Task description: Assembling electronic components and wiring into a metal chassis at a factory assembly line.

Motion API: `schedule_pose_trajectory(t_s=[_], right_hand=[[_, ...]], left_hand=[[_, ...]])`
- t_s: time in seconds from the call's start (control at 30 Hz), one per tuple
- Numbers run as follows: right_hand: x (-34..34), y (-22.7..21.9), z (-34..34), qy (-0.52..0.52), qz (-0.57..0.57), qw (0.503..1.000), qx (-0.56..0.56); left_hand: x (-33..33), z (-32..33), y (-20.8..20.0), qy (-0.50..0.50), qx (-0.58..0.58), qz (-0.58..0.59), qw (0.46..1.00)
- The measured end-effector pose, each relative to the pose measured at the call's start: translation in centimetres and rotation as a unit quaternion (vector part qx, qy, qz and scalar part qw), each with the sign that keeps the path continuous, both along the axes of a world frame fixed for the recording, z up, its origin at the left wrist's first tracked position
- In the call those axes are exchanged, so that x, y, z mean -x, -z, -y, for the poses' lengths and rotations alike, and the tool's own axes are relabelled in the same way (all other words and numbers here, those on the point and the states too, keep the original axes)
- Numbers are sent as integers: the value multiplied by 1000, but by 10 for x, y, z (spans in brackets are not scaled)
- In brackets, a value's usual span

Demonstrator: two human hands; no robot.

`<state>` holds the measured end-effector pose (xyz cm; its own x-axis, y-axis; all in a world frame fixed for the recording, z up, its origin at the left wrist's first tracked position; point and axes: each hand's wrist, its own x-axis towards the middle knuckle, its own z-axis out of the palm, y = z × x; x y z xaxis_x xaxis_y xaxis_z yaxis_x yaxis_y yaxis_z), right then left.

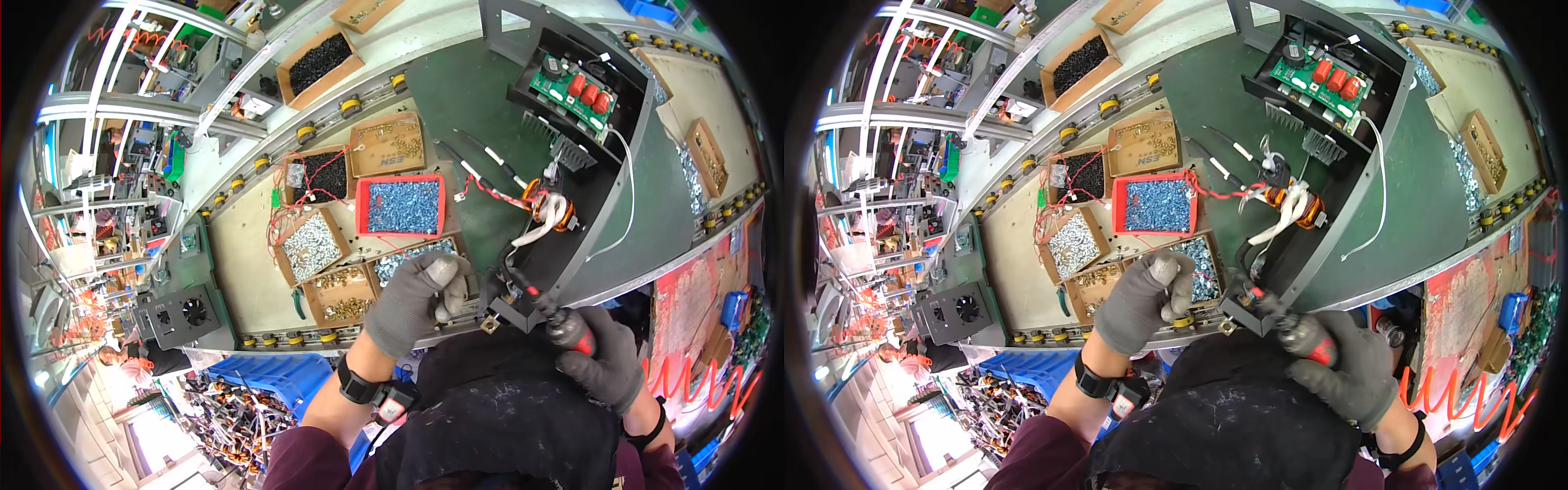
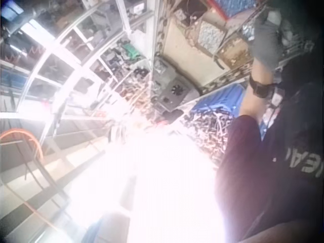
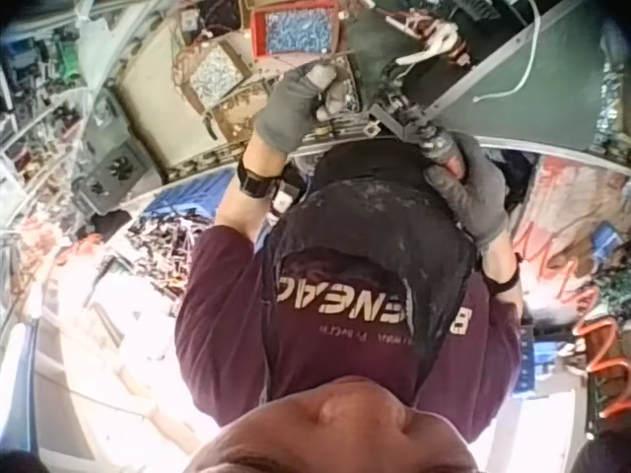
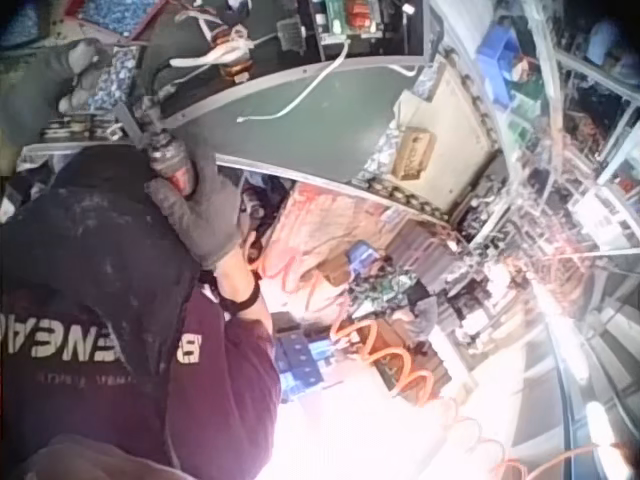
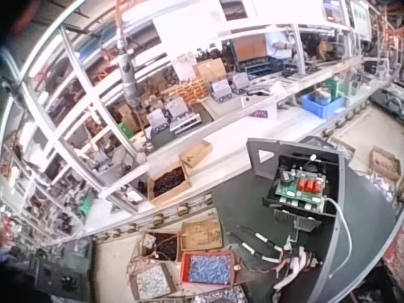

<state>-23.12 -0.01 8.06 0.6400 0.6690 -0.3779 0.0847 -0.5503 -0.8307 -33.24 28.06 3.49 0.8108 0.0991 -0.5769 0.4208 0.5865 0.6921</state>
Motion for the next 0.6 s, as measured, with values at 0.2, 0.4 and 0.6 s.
schedule_pose_trajectory(t_s=[0.2, 0.4, 0.6], right_hand=[[18, -12, -14, -82, 44, 996, -10], [16, -20, -2, -106, 39, 992, 57], [21, 6, 38, 12, -103, 988, -113]], left_hand=[[6, 21, -28, 34, -51, -14, 998], [-6, 41, -49, 80, -268, -26, 960], [-26, 43, -50, 134, -65, -5, 989]])
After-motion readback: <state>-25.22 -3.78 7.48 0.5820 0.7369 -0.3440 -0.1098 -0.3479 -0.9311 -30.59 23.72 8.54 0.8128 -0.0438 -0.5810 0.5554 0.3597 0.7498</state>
